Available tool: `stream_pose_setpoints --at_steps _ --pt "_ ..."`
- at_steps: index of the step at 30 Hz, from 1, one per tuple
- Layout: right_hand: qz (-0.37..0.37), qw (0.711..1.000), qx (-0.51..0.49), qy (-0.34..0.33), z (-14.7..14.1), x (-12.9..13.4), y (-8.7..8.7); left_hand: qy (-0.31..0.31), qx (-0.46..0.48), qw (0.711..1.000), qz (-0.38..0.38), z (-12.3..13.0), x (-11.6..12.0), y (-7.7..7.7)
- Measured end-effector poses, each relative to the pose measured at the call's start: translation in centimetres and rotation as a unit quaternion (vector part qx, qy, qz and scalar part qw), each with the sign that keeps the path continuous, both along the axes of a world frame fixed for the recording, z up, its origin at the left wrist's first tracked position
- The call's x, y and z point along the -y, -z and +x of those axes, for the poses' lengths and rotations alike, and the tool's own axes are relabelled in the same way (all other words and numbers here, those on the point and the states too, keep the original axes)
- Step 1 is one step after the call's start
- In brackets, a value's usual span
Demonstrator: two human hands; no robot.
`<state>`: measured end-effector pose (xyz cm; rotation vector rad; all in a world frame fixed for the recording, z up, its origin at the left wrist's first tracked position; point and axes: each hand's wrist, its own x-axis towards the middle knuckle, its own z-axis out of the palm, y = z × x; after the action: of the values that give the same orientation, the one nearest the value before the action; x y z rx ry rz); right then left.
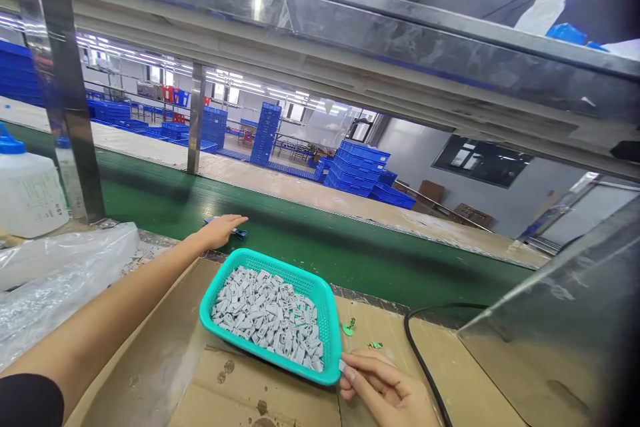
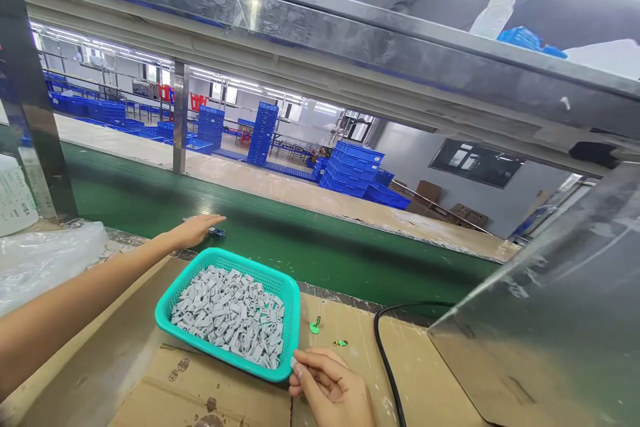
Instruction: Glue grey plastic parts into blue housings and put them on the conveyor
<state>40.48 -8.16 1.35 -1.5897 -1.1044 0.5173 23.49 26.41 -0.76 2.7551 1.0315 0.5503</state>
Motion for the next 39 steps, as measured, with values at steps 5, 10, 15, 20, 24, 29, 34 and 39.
stream_pose_setpoints --at_steps 5,10,15,20,24,29,34,39 --pt "-0.008 0.995 0.096 -0.03 -0.4 0.4 -0.6 0.028 0.01 0.998 -0.047 1.1 1.5 0.5" --pt "0.006 0.942 0.334 -0.022 -1.1 0.8 -0.6 -0.025 0.124 0.986 -0.112 -0.3 2.9 -0.2" --pt "-0.02 0.854 0.52 -0.012 -0.9 0.9 0.3 -0.056 0.309 0.925 -0.214 -2.7 6.9 -2.2" --pt "-0.047 0.794 0.606 0.005 -0.5 0.8 1.1 -0.004 0.4 0.862 -0.312 -5.4 13.1 -3.5" --pt "-0.029 0.82 0.572 0.006 -0.5 0.3 0.2 0.049 0.453 0.76 -0.464 -6.6 16.8 -3.7" --pt "-0.042 0.906 0.421 0.007 -1.3 0.5 -2.0 0.074 0.466 0.612 -0.635 -6.9 19.3 -4.6" --pt "-0.029 0.926 0.378 -0.003 -2.5 1.8 -3.3 0.086 0.427 0.613 -0.659 -7.0 20.1 -5.2" --pt "-0.058 0.945 0.316 -0.064 -4.7 2.5 -3.0 0.094 0.415 0.603 -0.675 -7.0 20.2 -4.5"
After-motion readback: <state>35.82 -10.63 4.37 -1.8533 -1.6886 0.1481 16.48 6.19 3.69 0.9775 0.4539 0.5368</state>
